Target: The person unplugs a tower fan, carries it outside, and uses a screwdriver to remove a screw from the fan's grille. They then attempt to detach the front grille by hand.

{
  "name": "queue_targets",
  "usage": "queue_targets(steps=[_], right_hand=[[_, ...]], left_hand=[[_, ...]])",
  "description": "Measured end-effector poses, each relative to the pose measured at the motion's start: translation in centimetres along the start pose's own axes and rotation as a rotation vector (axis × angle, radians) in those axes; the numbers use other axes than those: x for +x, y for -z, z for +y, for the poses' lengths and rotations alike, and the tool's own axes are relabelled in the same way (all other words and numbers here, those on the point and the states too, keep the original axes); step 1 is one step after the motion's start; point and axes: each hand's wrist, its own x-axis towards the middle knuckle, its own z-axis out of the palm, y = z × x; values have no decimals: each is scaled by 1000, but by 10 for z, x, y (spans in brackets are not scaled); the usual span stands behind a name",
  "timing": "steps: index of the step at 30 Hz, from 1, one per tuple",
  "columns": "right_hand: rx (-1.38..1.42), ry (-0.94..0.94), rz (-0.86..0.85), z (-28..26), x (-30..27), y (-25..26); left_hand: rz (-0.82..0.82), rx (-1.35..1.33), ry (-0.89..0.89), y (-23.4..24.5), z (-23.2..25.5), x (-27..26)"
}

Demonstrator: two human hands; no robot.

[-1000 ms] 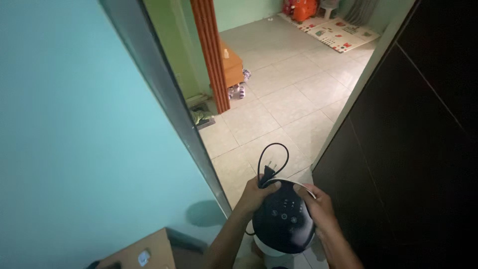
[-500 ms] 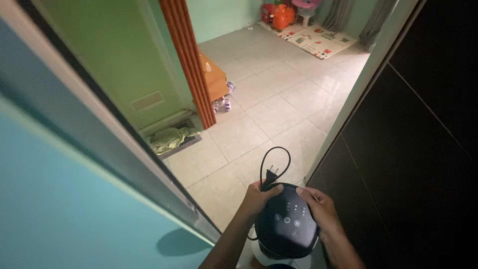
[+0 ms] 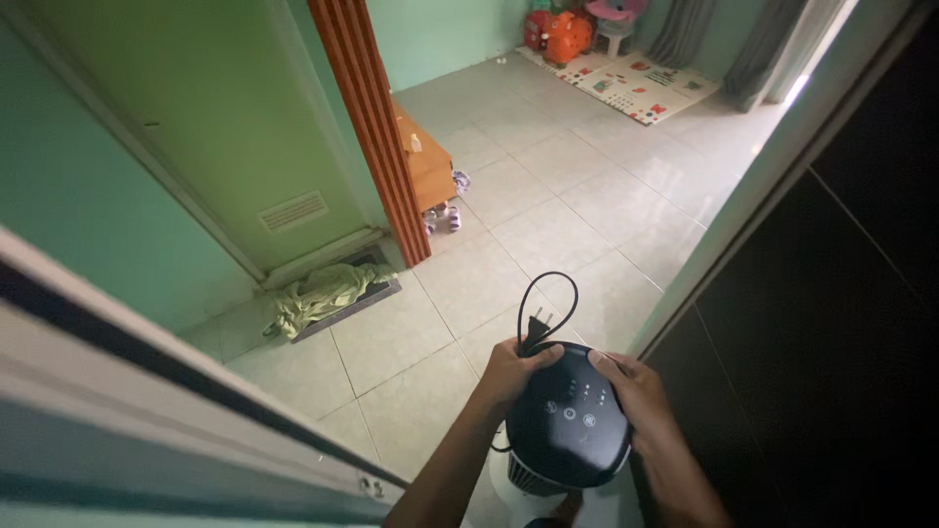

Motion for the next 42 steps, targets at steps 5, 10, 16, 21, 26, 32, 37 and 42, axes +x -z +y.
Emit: queue_targets(steps=[5, 10, 16, 21, 26, 32, 37, 42], right_hand=[[-56, 16, -25, -27, 53, -3], [-172, -53, 24, -57, 101, -9], [45, 54, -267, -88, 162, -7], [-74, 7, -187, -107, 202, -10], [-47, 55, -196, -128, 246, -9], [-26, 47, -155, -138, 313, -25], [37, 65, -153, -152, 371, -33], [54, 18, -26, -169, 419, -40]], left_hand=[[32, 21, -11, -3, 20, 48], [147, 178, -19, -13, 42, 88], [144, 40, -90, -16, 61, 133], [222, 110, -61, -18, 68, 174], [138, -39, -125, -17, 69, 232], [144, 56, -58, 2, 78, 307], [51, -60, -31, 10, 96, 368], [12, 13, 34, 11, 120, 426]])
